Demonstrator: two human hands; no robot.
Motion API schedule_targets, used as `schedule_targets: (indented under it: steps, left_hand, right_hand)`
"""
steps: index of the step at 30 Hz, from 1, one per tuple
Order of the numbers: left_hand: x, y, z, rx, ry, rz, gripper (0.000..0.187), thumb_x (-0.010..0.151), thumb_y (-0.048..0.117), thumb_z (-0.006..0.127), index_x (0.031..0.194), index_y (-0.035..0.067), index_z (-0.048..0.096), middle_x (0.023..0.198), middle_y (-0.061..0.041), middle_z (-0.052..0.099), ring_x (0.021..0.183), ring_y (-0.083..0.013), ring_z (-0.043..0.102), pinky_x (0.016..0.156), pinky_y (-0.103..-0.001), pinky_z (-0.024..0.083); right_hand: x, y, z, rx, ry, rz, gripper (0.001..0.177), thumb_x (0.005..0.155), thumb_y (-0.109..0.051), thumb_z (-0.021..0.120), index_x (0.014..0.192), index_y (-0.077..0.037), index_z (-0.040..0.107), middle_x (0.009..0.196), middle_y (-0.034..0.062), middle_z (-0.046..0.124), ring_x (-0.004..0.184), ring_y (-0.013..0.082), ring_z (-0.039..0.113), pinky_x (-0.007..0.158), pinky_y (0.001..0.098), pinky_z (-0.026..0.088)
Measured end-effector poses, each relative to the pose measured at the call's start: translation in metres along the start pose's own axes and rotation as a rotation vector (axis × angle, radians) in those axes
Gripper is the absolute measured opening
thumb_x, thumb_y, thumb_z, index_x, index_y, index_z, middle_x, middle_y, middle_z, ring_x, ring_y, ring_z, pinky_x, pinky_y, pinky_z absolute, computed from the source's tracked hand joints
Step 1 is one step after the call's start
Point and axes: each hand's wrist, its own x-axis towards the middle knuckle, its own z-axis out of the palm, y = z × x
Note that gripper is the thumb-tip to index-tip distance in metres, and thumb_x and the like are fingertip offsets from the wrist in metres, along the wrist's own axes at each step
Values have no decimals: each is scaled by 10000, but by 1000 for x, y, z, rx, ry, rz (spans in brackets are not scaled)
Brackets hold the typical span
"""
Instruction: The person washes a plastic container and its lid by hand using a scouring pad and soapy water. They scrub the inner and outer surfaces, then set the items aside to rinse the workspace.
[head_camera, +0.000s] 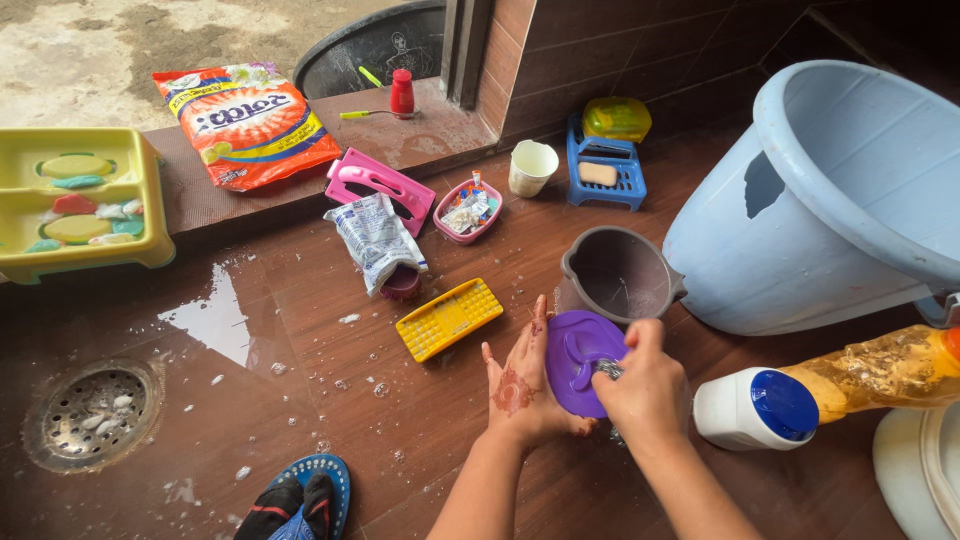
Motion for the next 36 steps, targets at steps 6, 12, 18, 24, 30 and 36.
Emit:
schedule_targets:
  steps: [6, 12, 18, 24, 30, 36]
  left_hand:
    - [2, -5, 5, 14, 15, 41, 1716, 294, 409, 1001, 1628, 202, -58, 1590, -78, 419, 1502, -237, 356, 1177, -719, 42]
    - [1, 0, 10, -45, 52, -2, 1718, 302, 403, 1004, 1627, 214, -73, 1617, -58, 381, 1503, -236, 337, 1181, -714, 5]
    - [-3, -4, 11, -43, 78, 30, 1712, 291, 403, 999, 1629, 214, -52, 1616, -76, 380, 1504, -259, 345, 1199, -699, 7]
    - [-1, -5, 14, -21, 69, 19, 1703, 303, 406, 989, 1637, 206, -49, 1601, -100, 394, 1504, -262, 355, 1191, -710, 24]
    - [-4, -4, 15, -13, 69, 32, 1696, 306, 399, 970, 1656, 197, -36, 1594, -97, 419, 1507, -275, 357, 1195, -713, 43]
    - [-5, -3, 16, -13, 87, 34, 1633, 365, 489, 948, 1641, 182, -24, 1594, -113, 397, 1492, -274, 368, 1196, -722, 42]
  right_hand:
    - [4, 2, -3, 77, 69, 18, 582, 631, -189, 872, 1073, -136, 497, 828, 113, 729, 805, 352, 736, 765, 466, 587]
    - [12, 7, 3, -2, 12, 25, 605, 659, -170, 880, 1116, -118, 488, 839, 93, 739, 806, 362, 721, 734, 495, 560]
    - [5, 40, -9, 134, 163, 48, 551, 665, -131, 845, 1079, -61, 488, 757, 115, 735, 711, 334, 730, 728, 460, 569]
    - [5, 16, -9, 75, 56, -197, 323, 741, -118, 831, 965, -119, 597, 854, 90, 755, 801, 318, 742, 687, 439, 579]
    - [-11, 10, -3, -69, 22, -328, 390, 719, -96, 810, 1001, -124, 541, 893, 78, 735, 887, 324, 723, 745, 467, 558]
    - [-27, 3, -5, -44, -55, -324, 461, 717, -92, 812, 1050, -115, 495, 881, 107, 734, 879, 350, 722, 740, 477, 556]
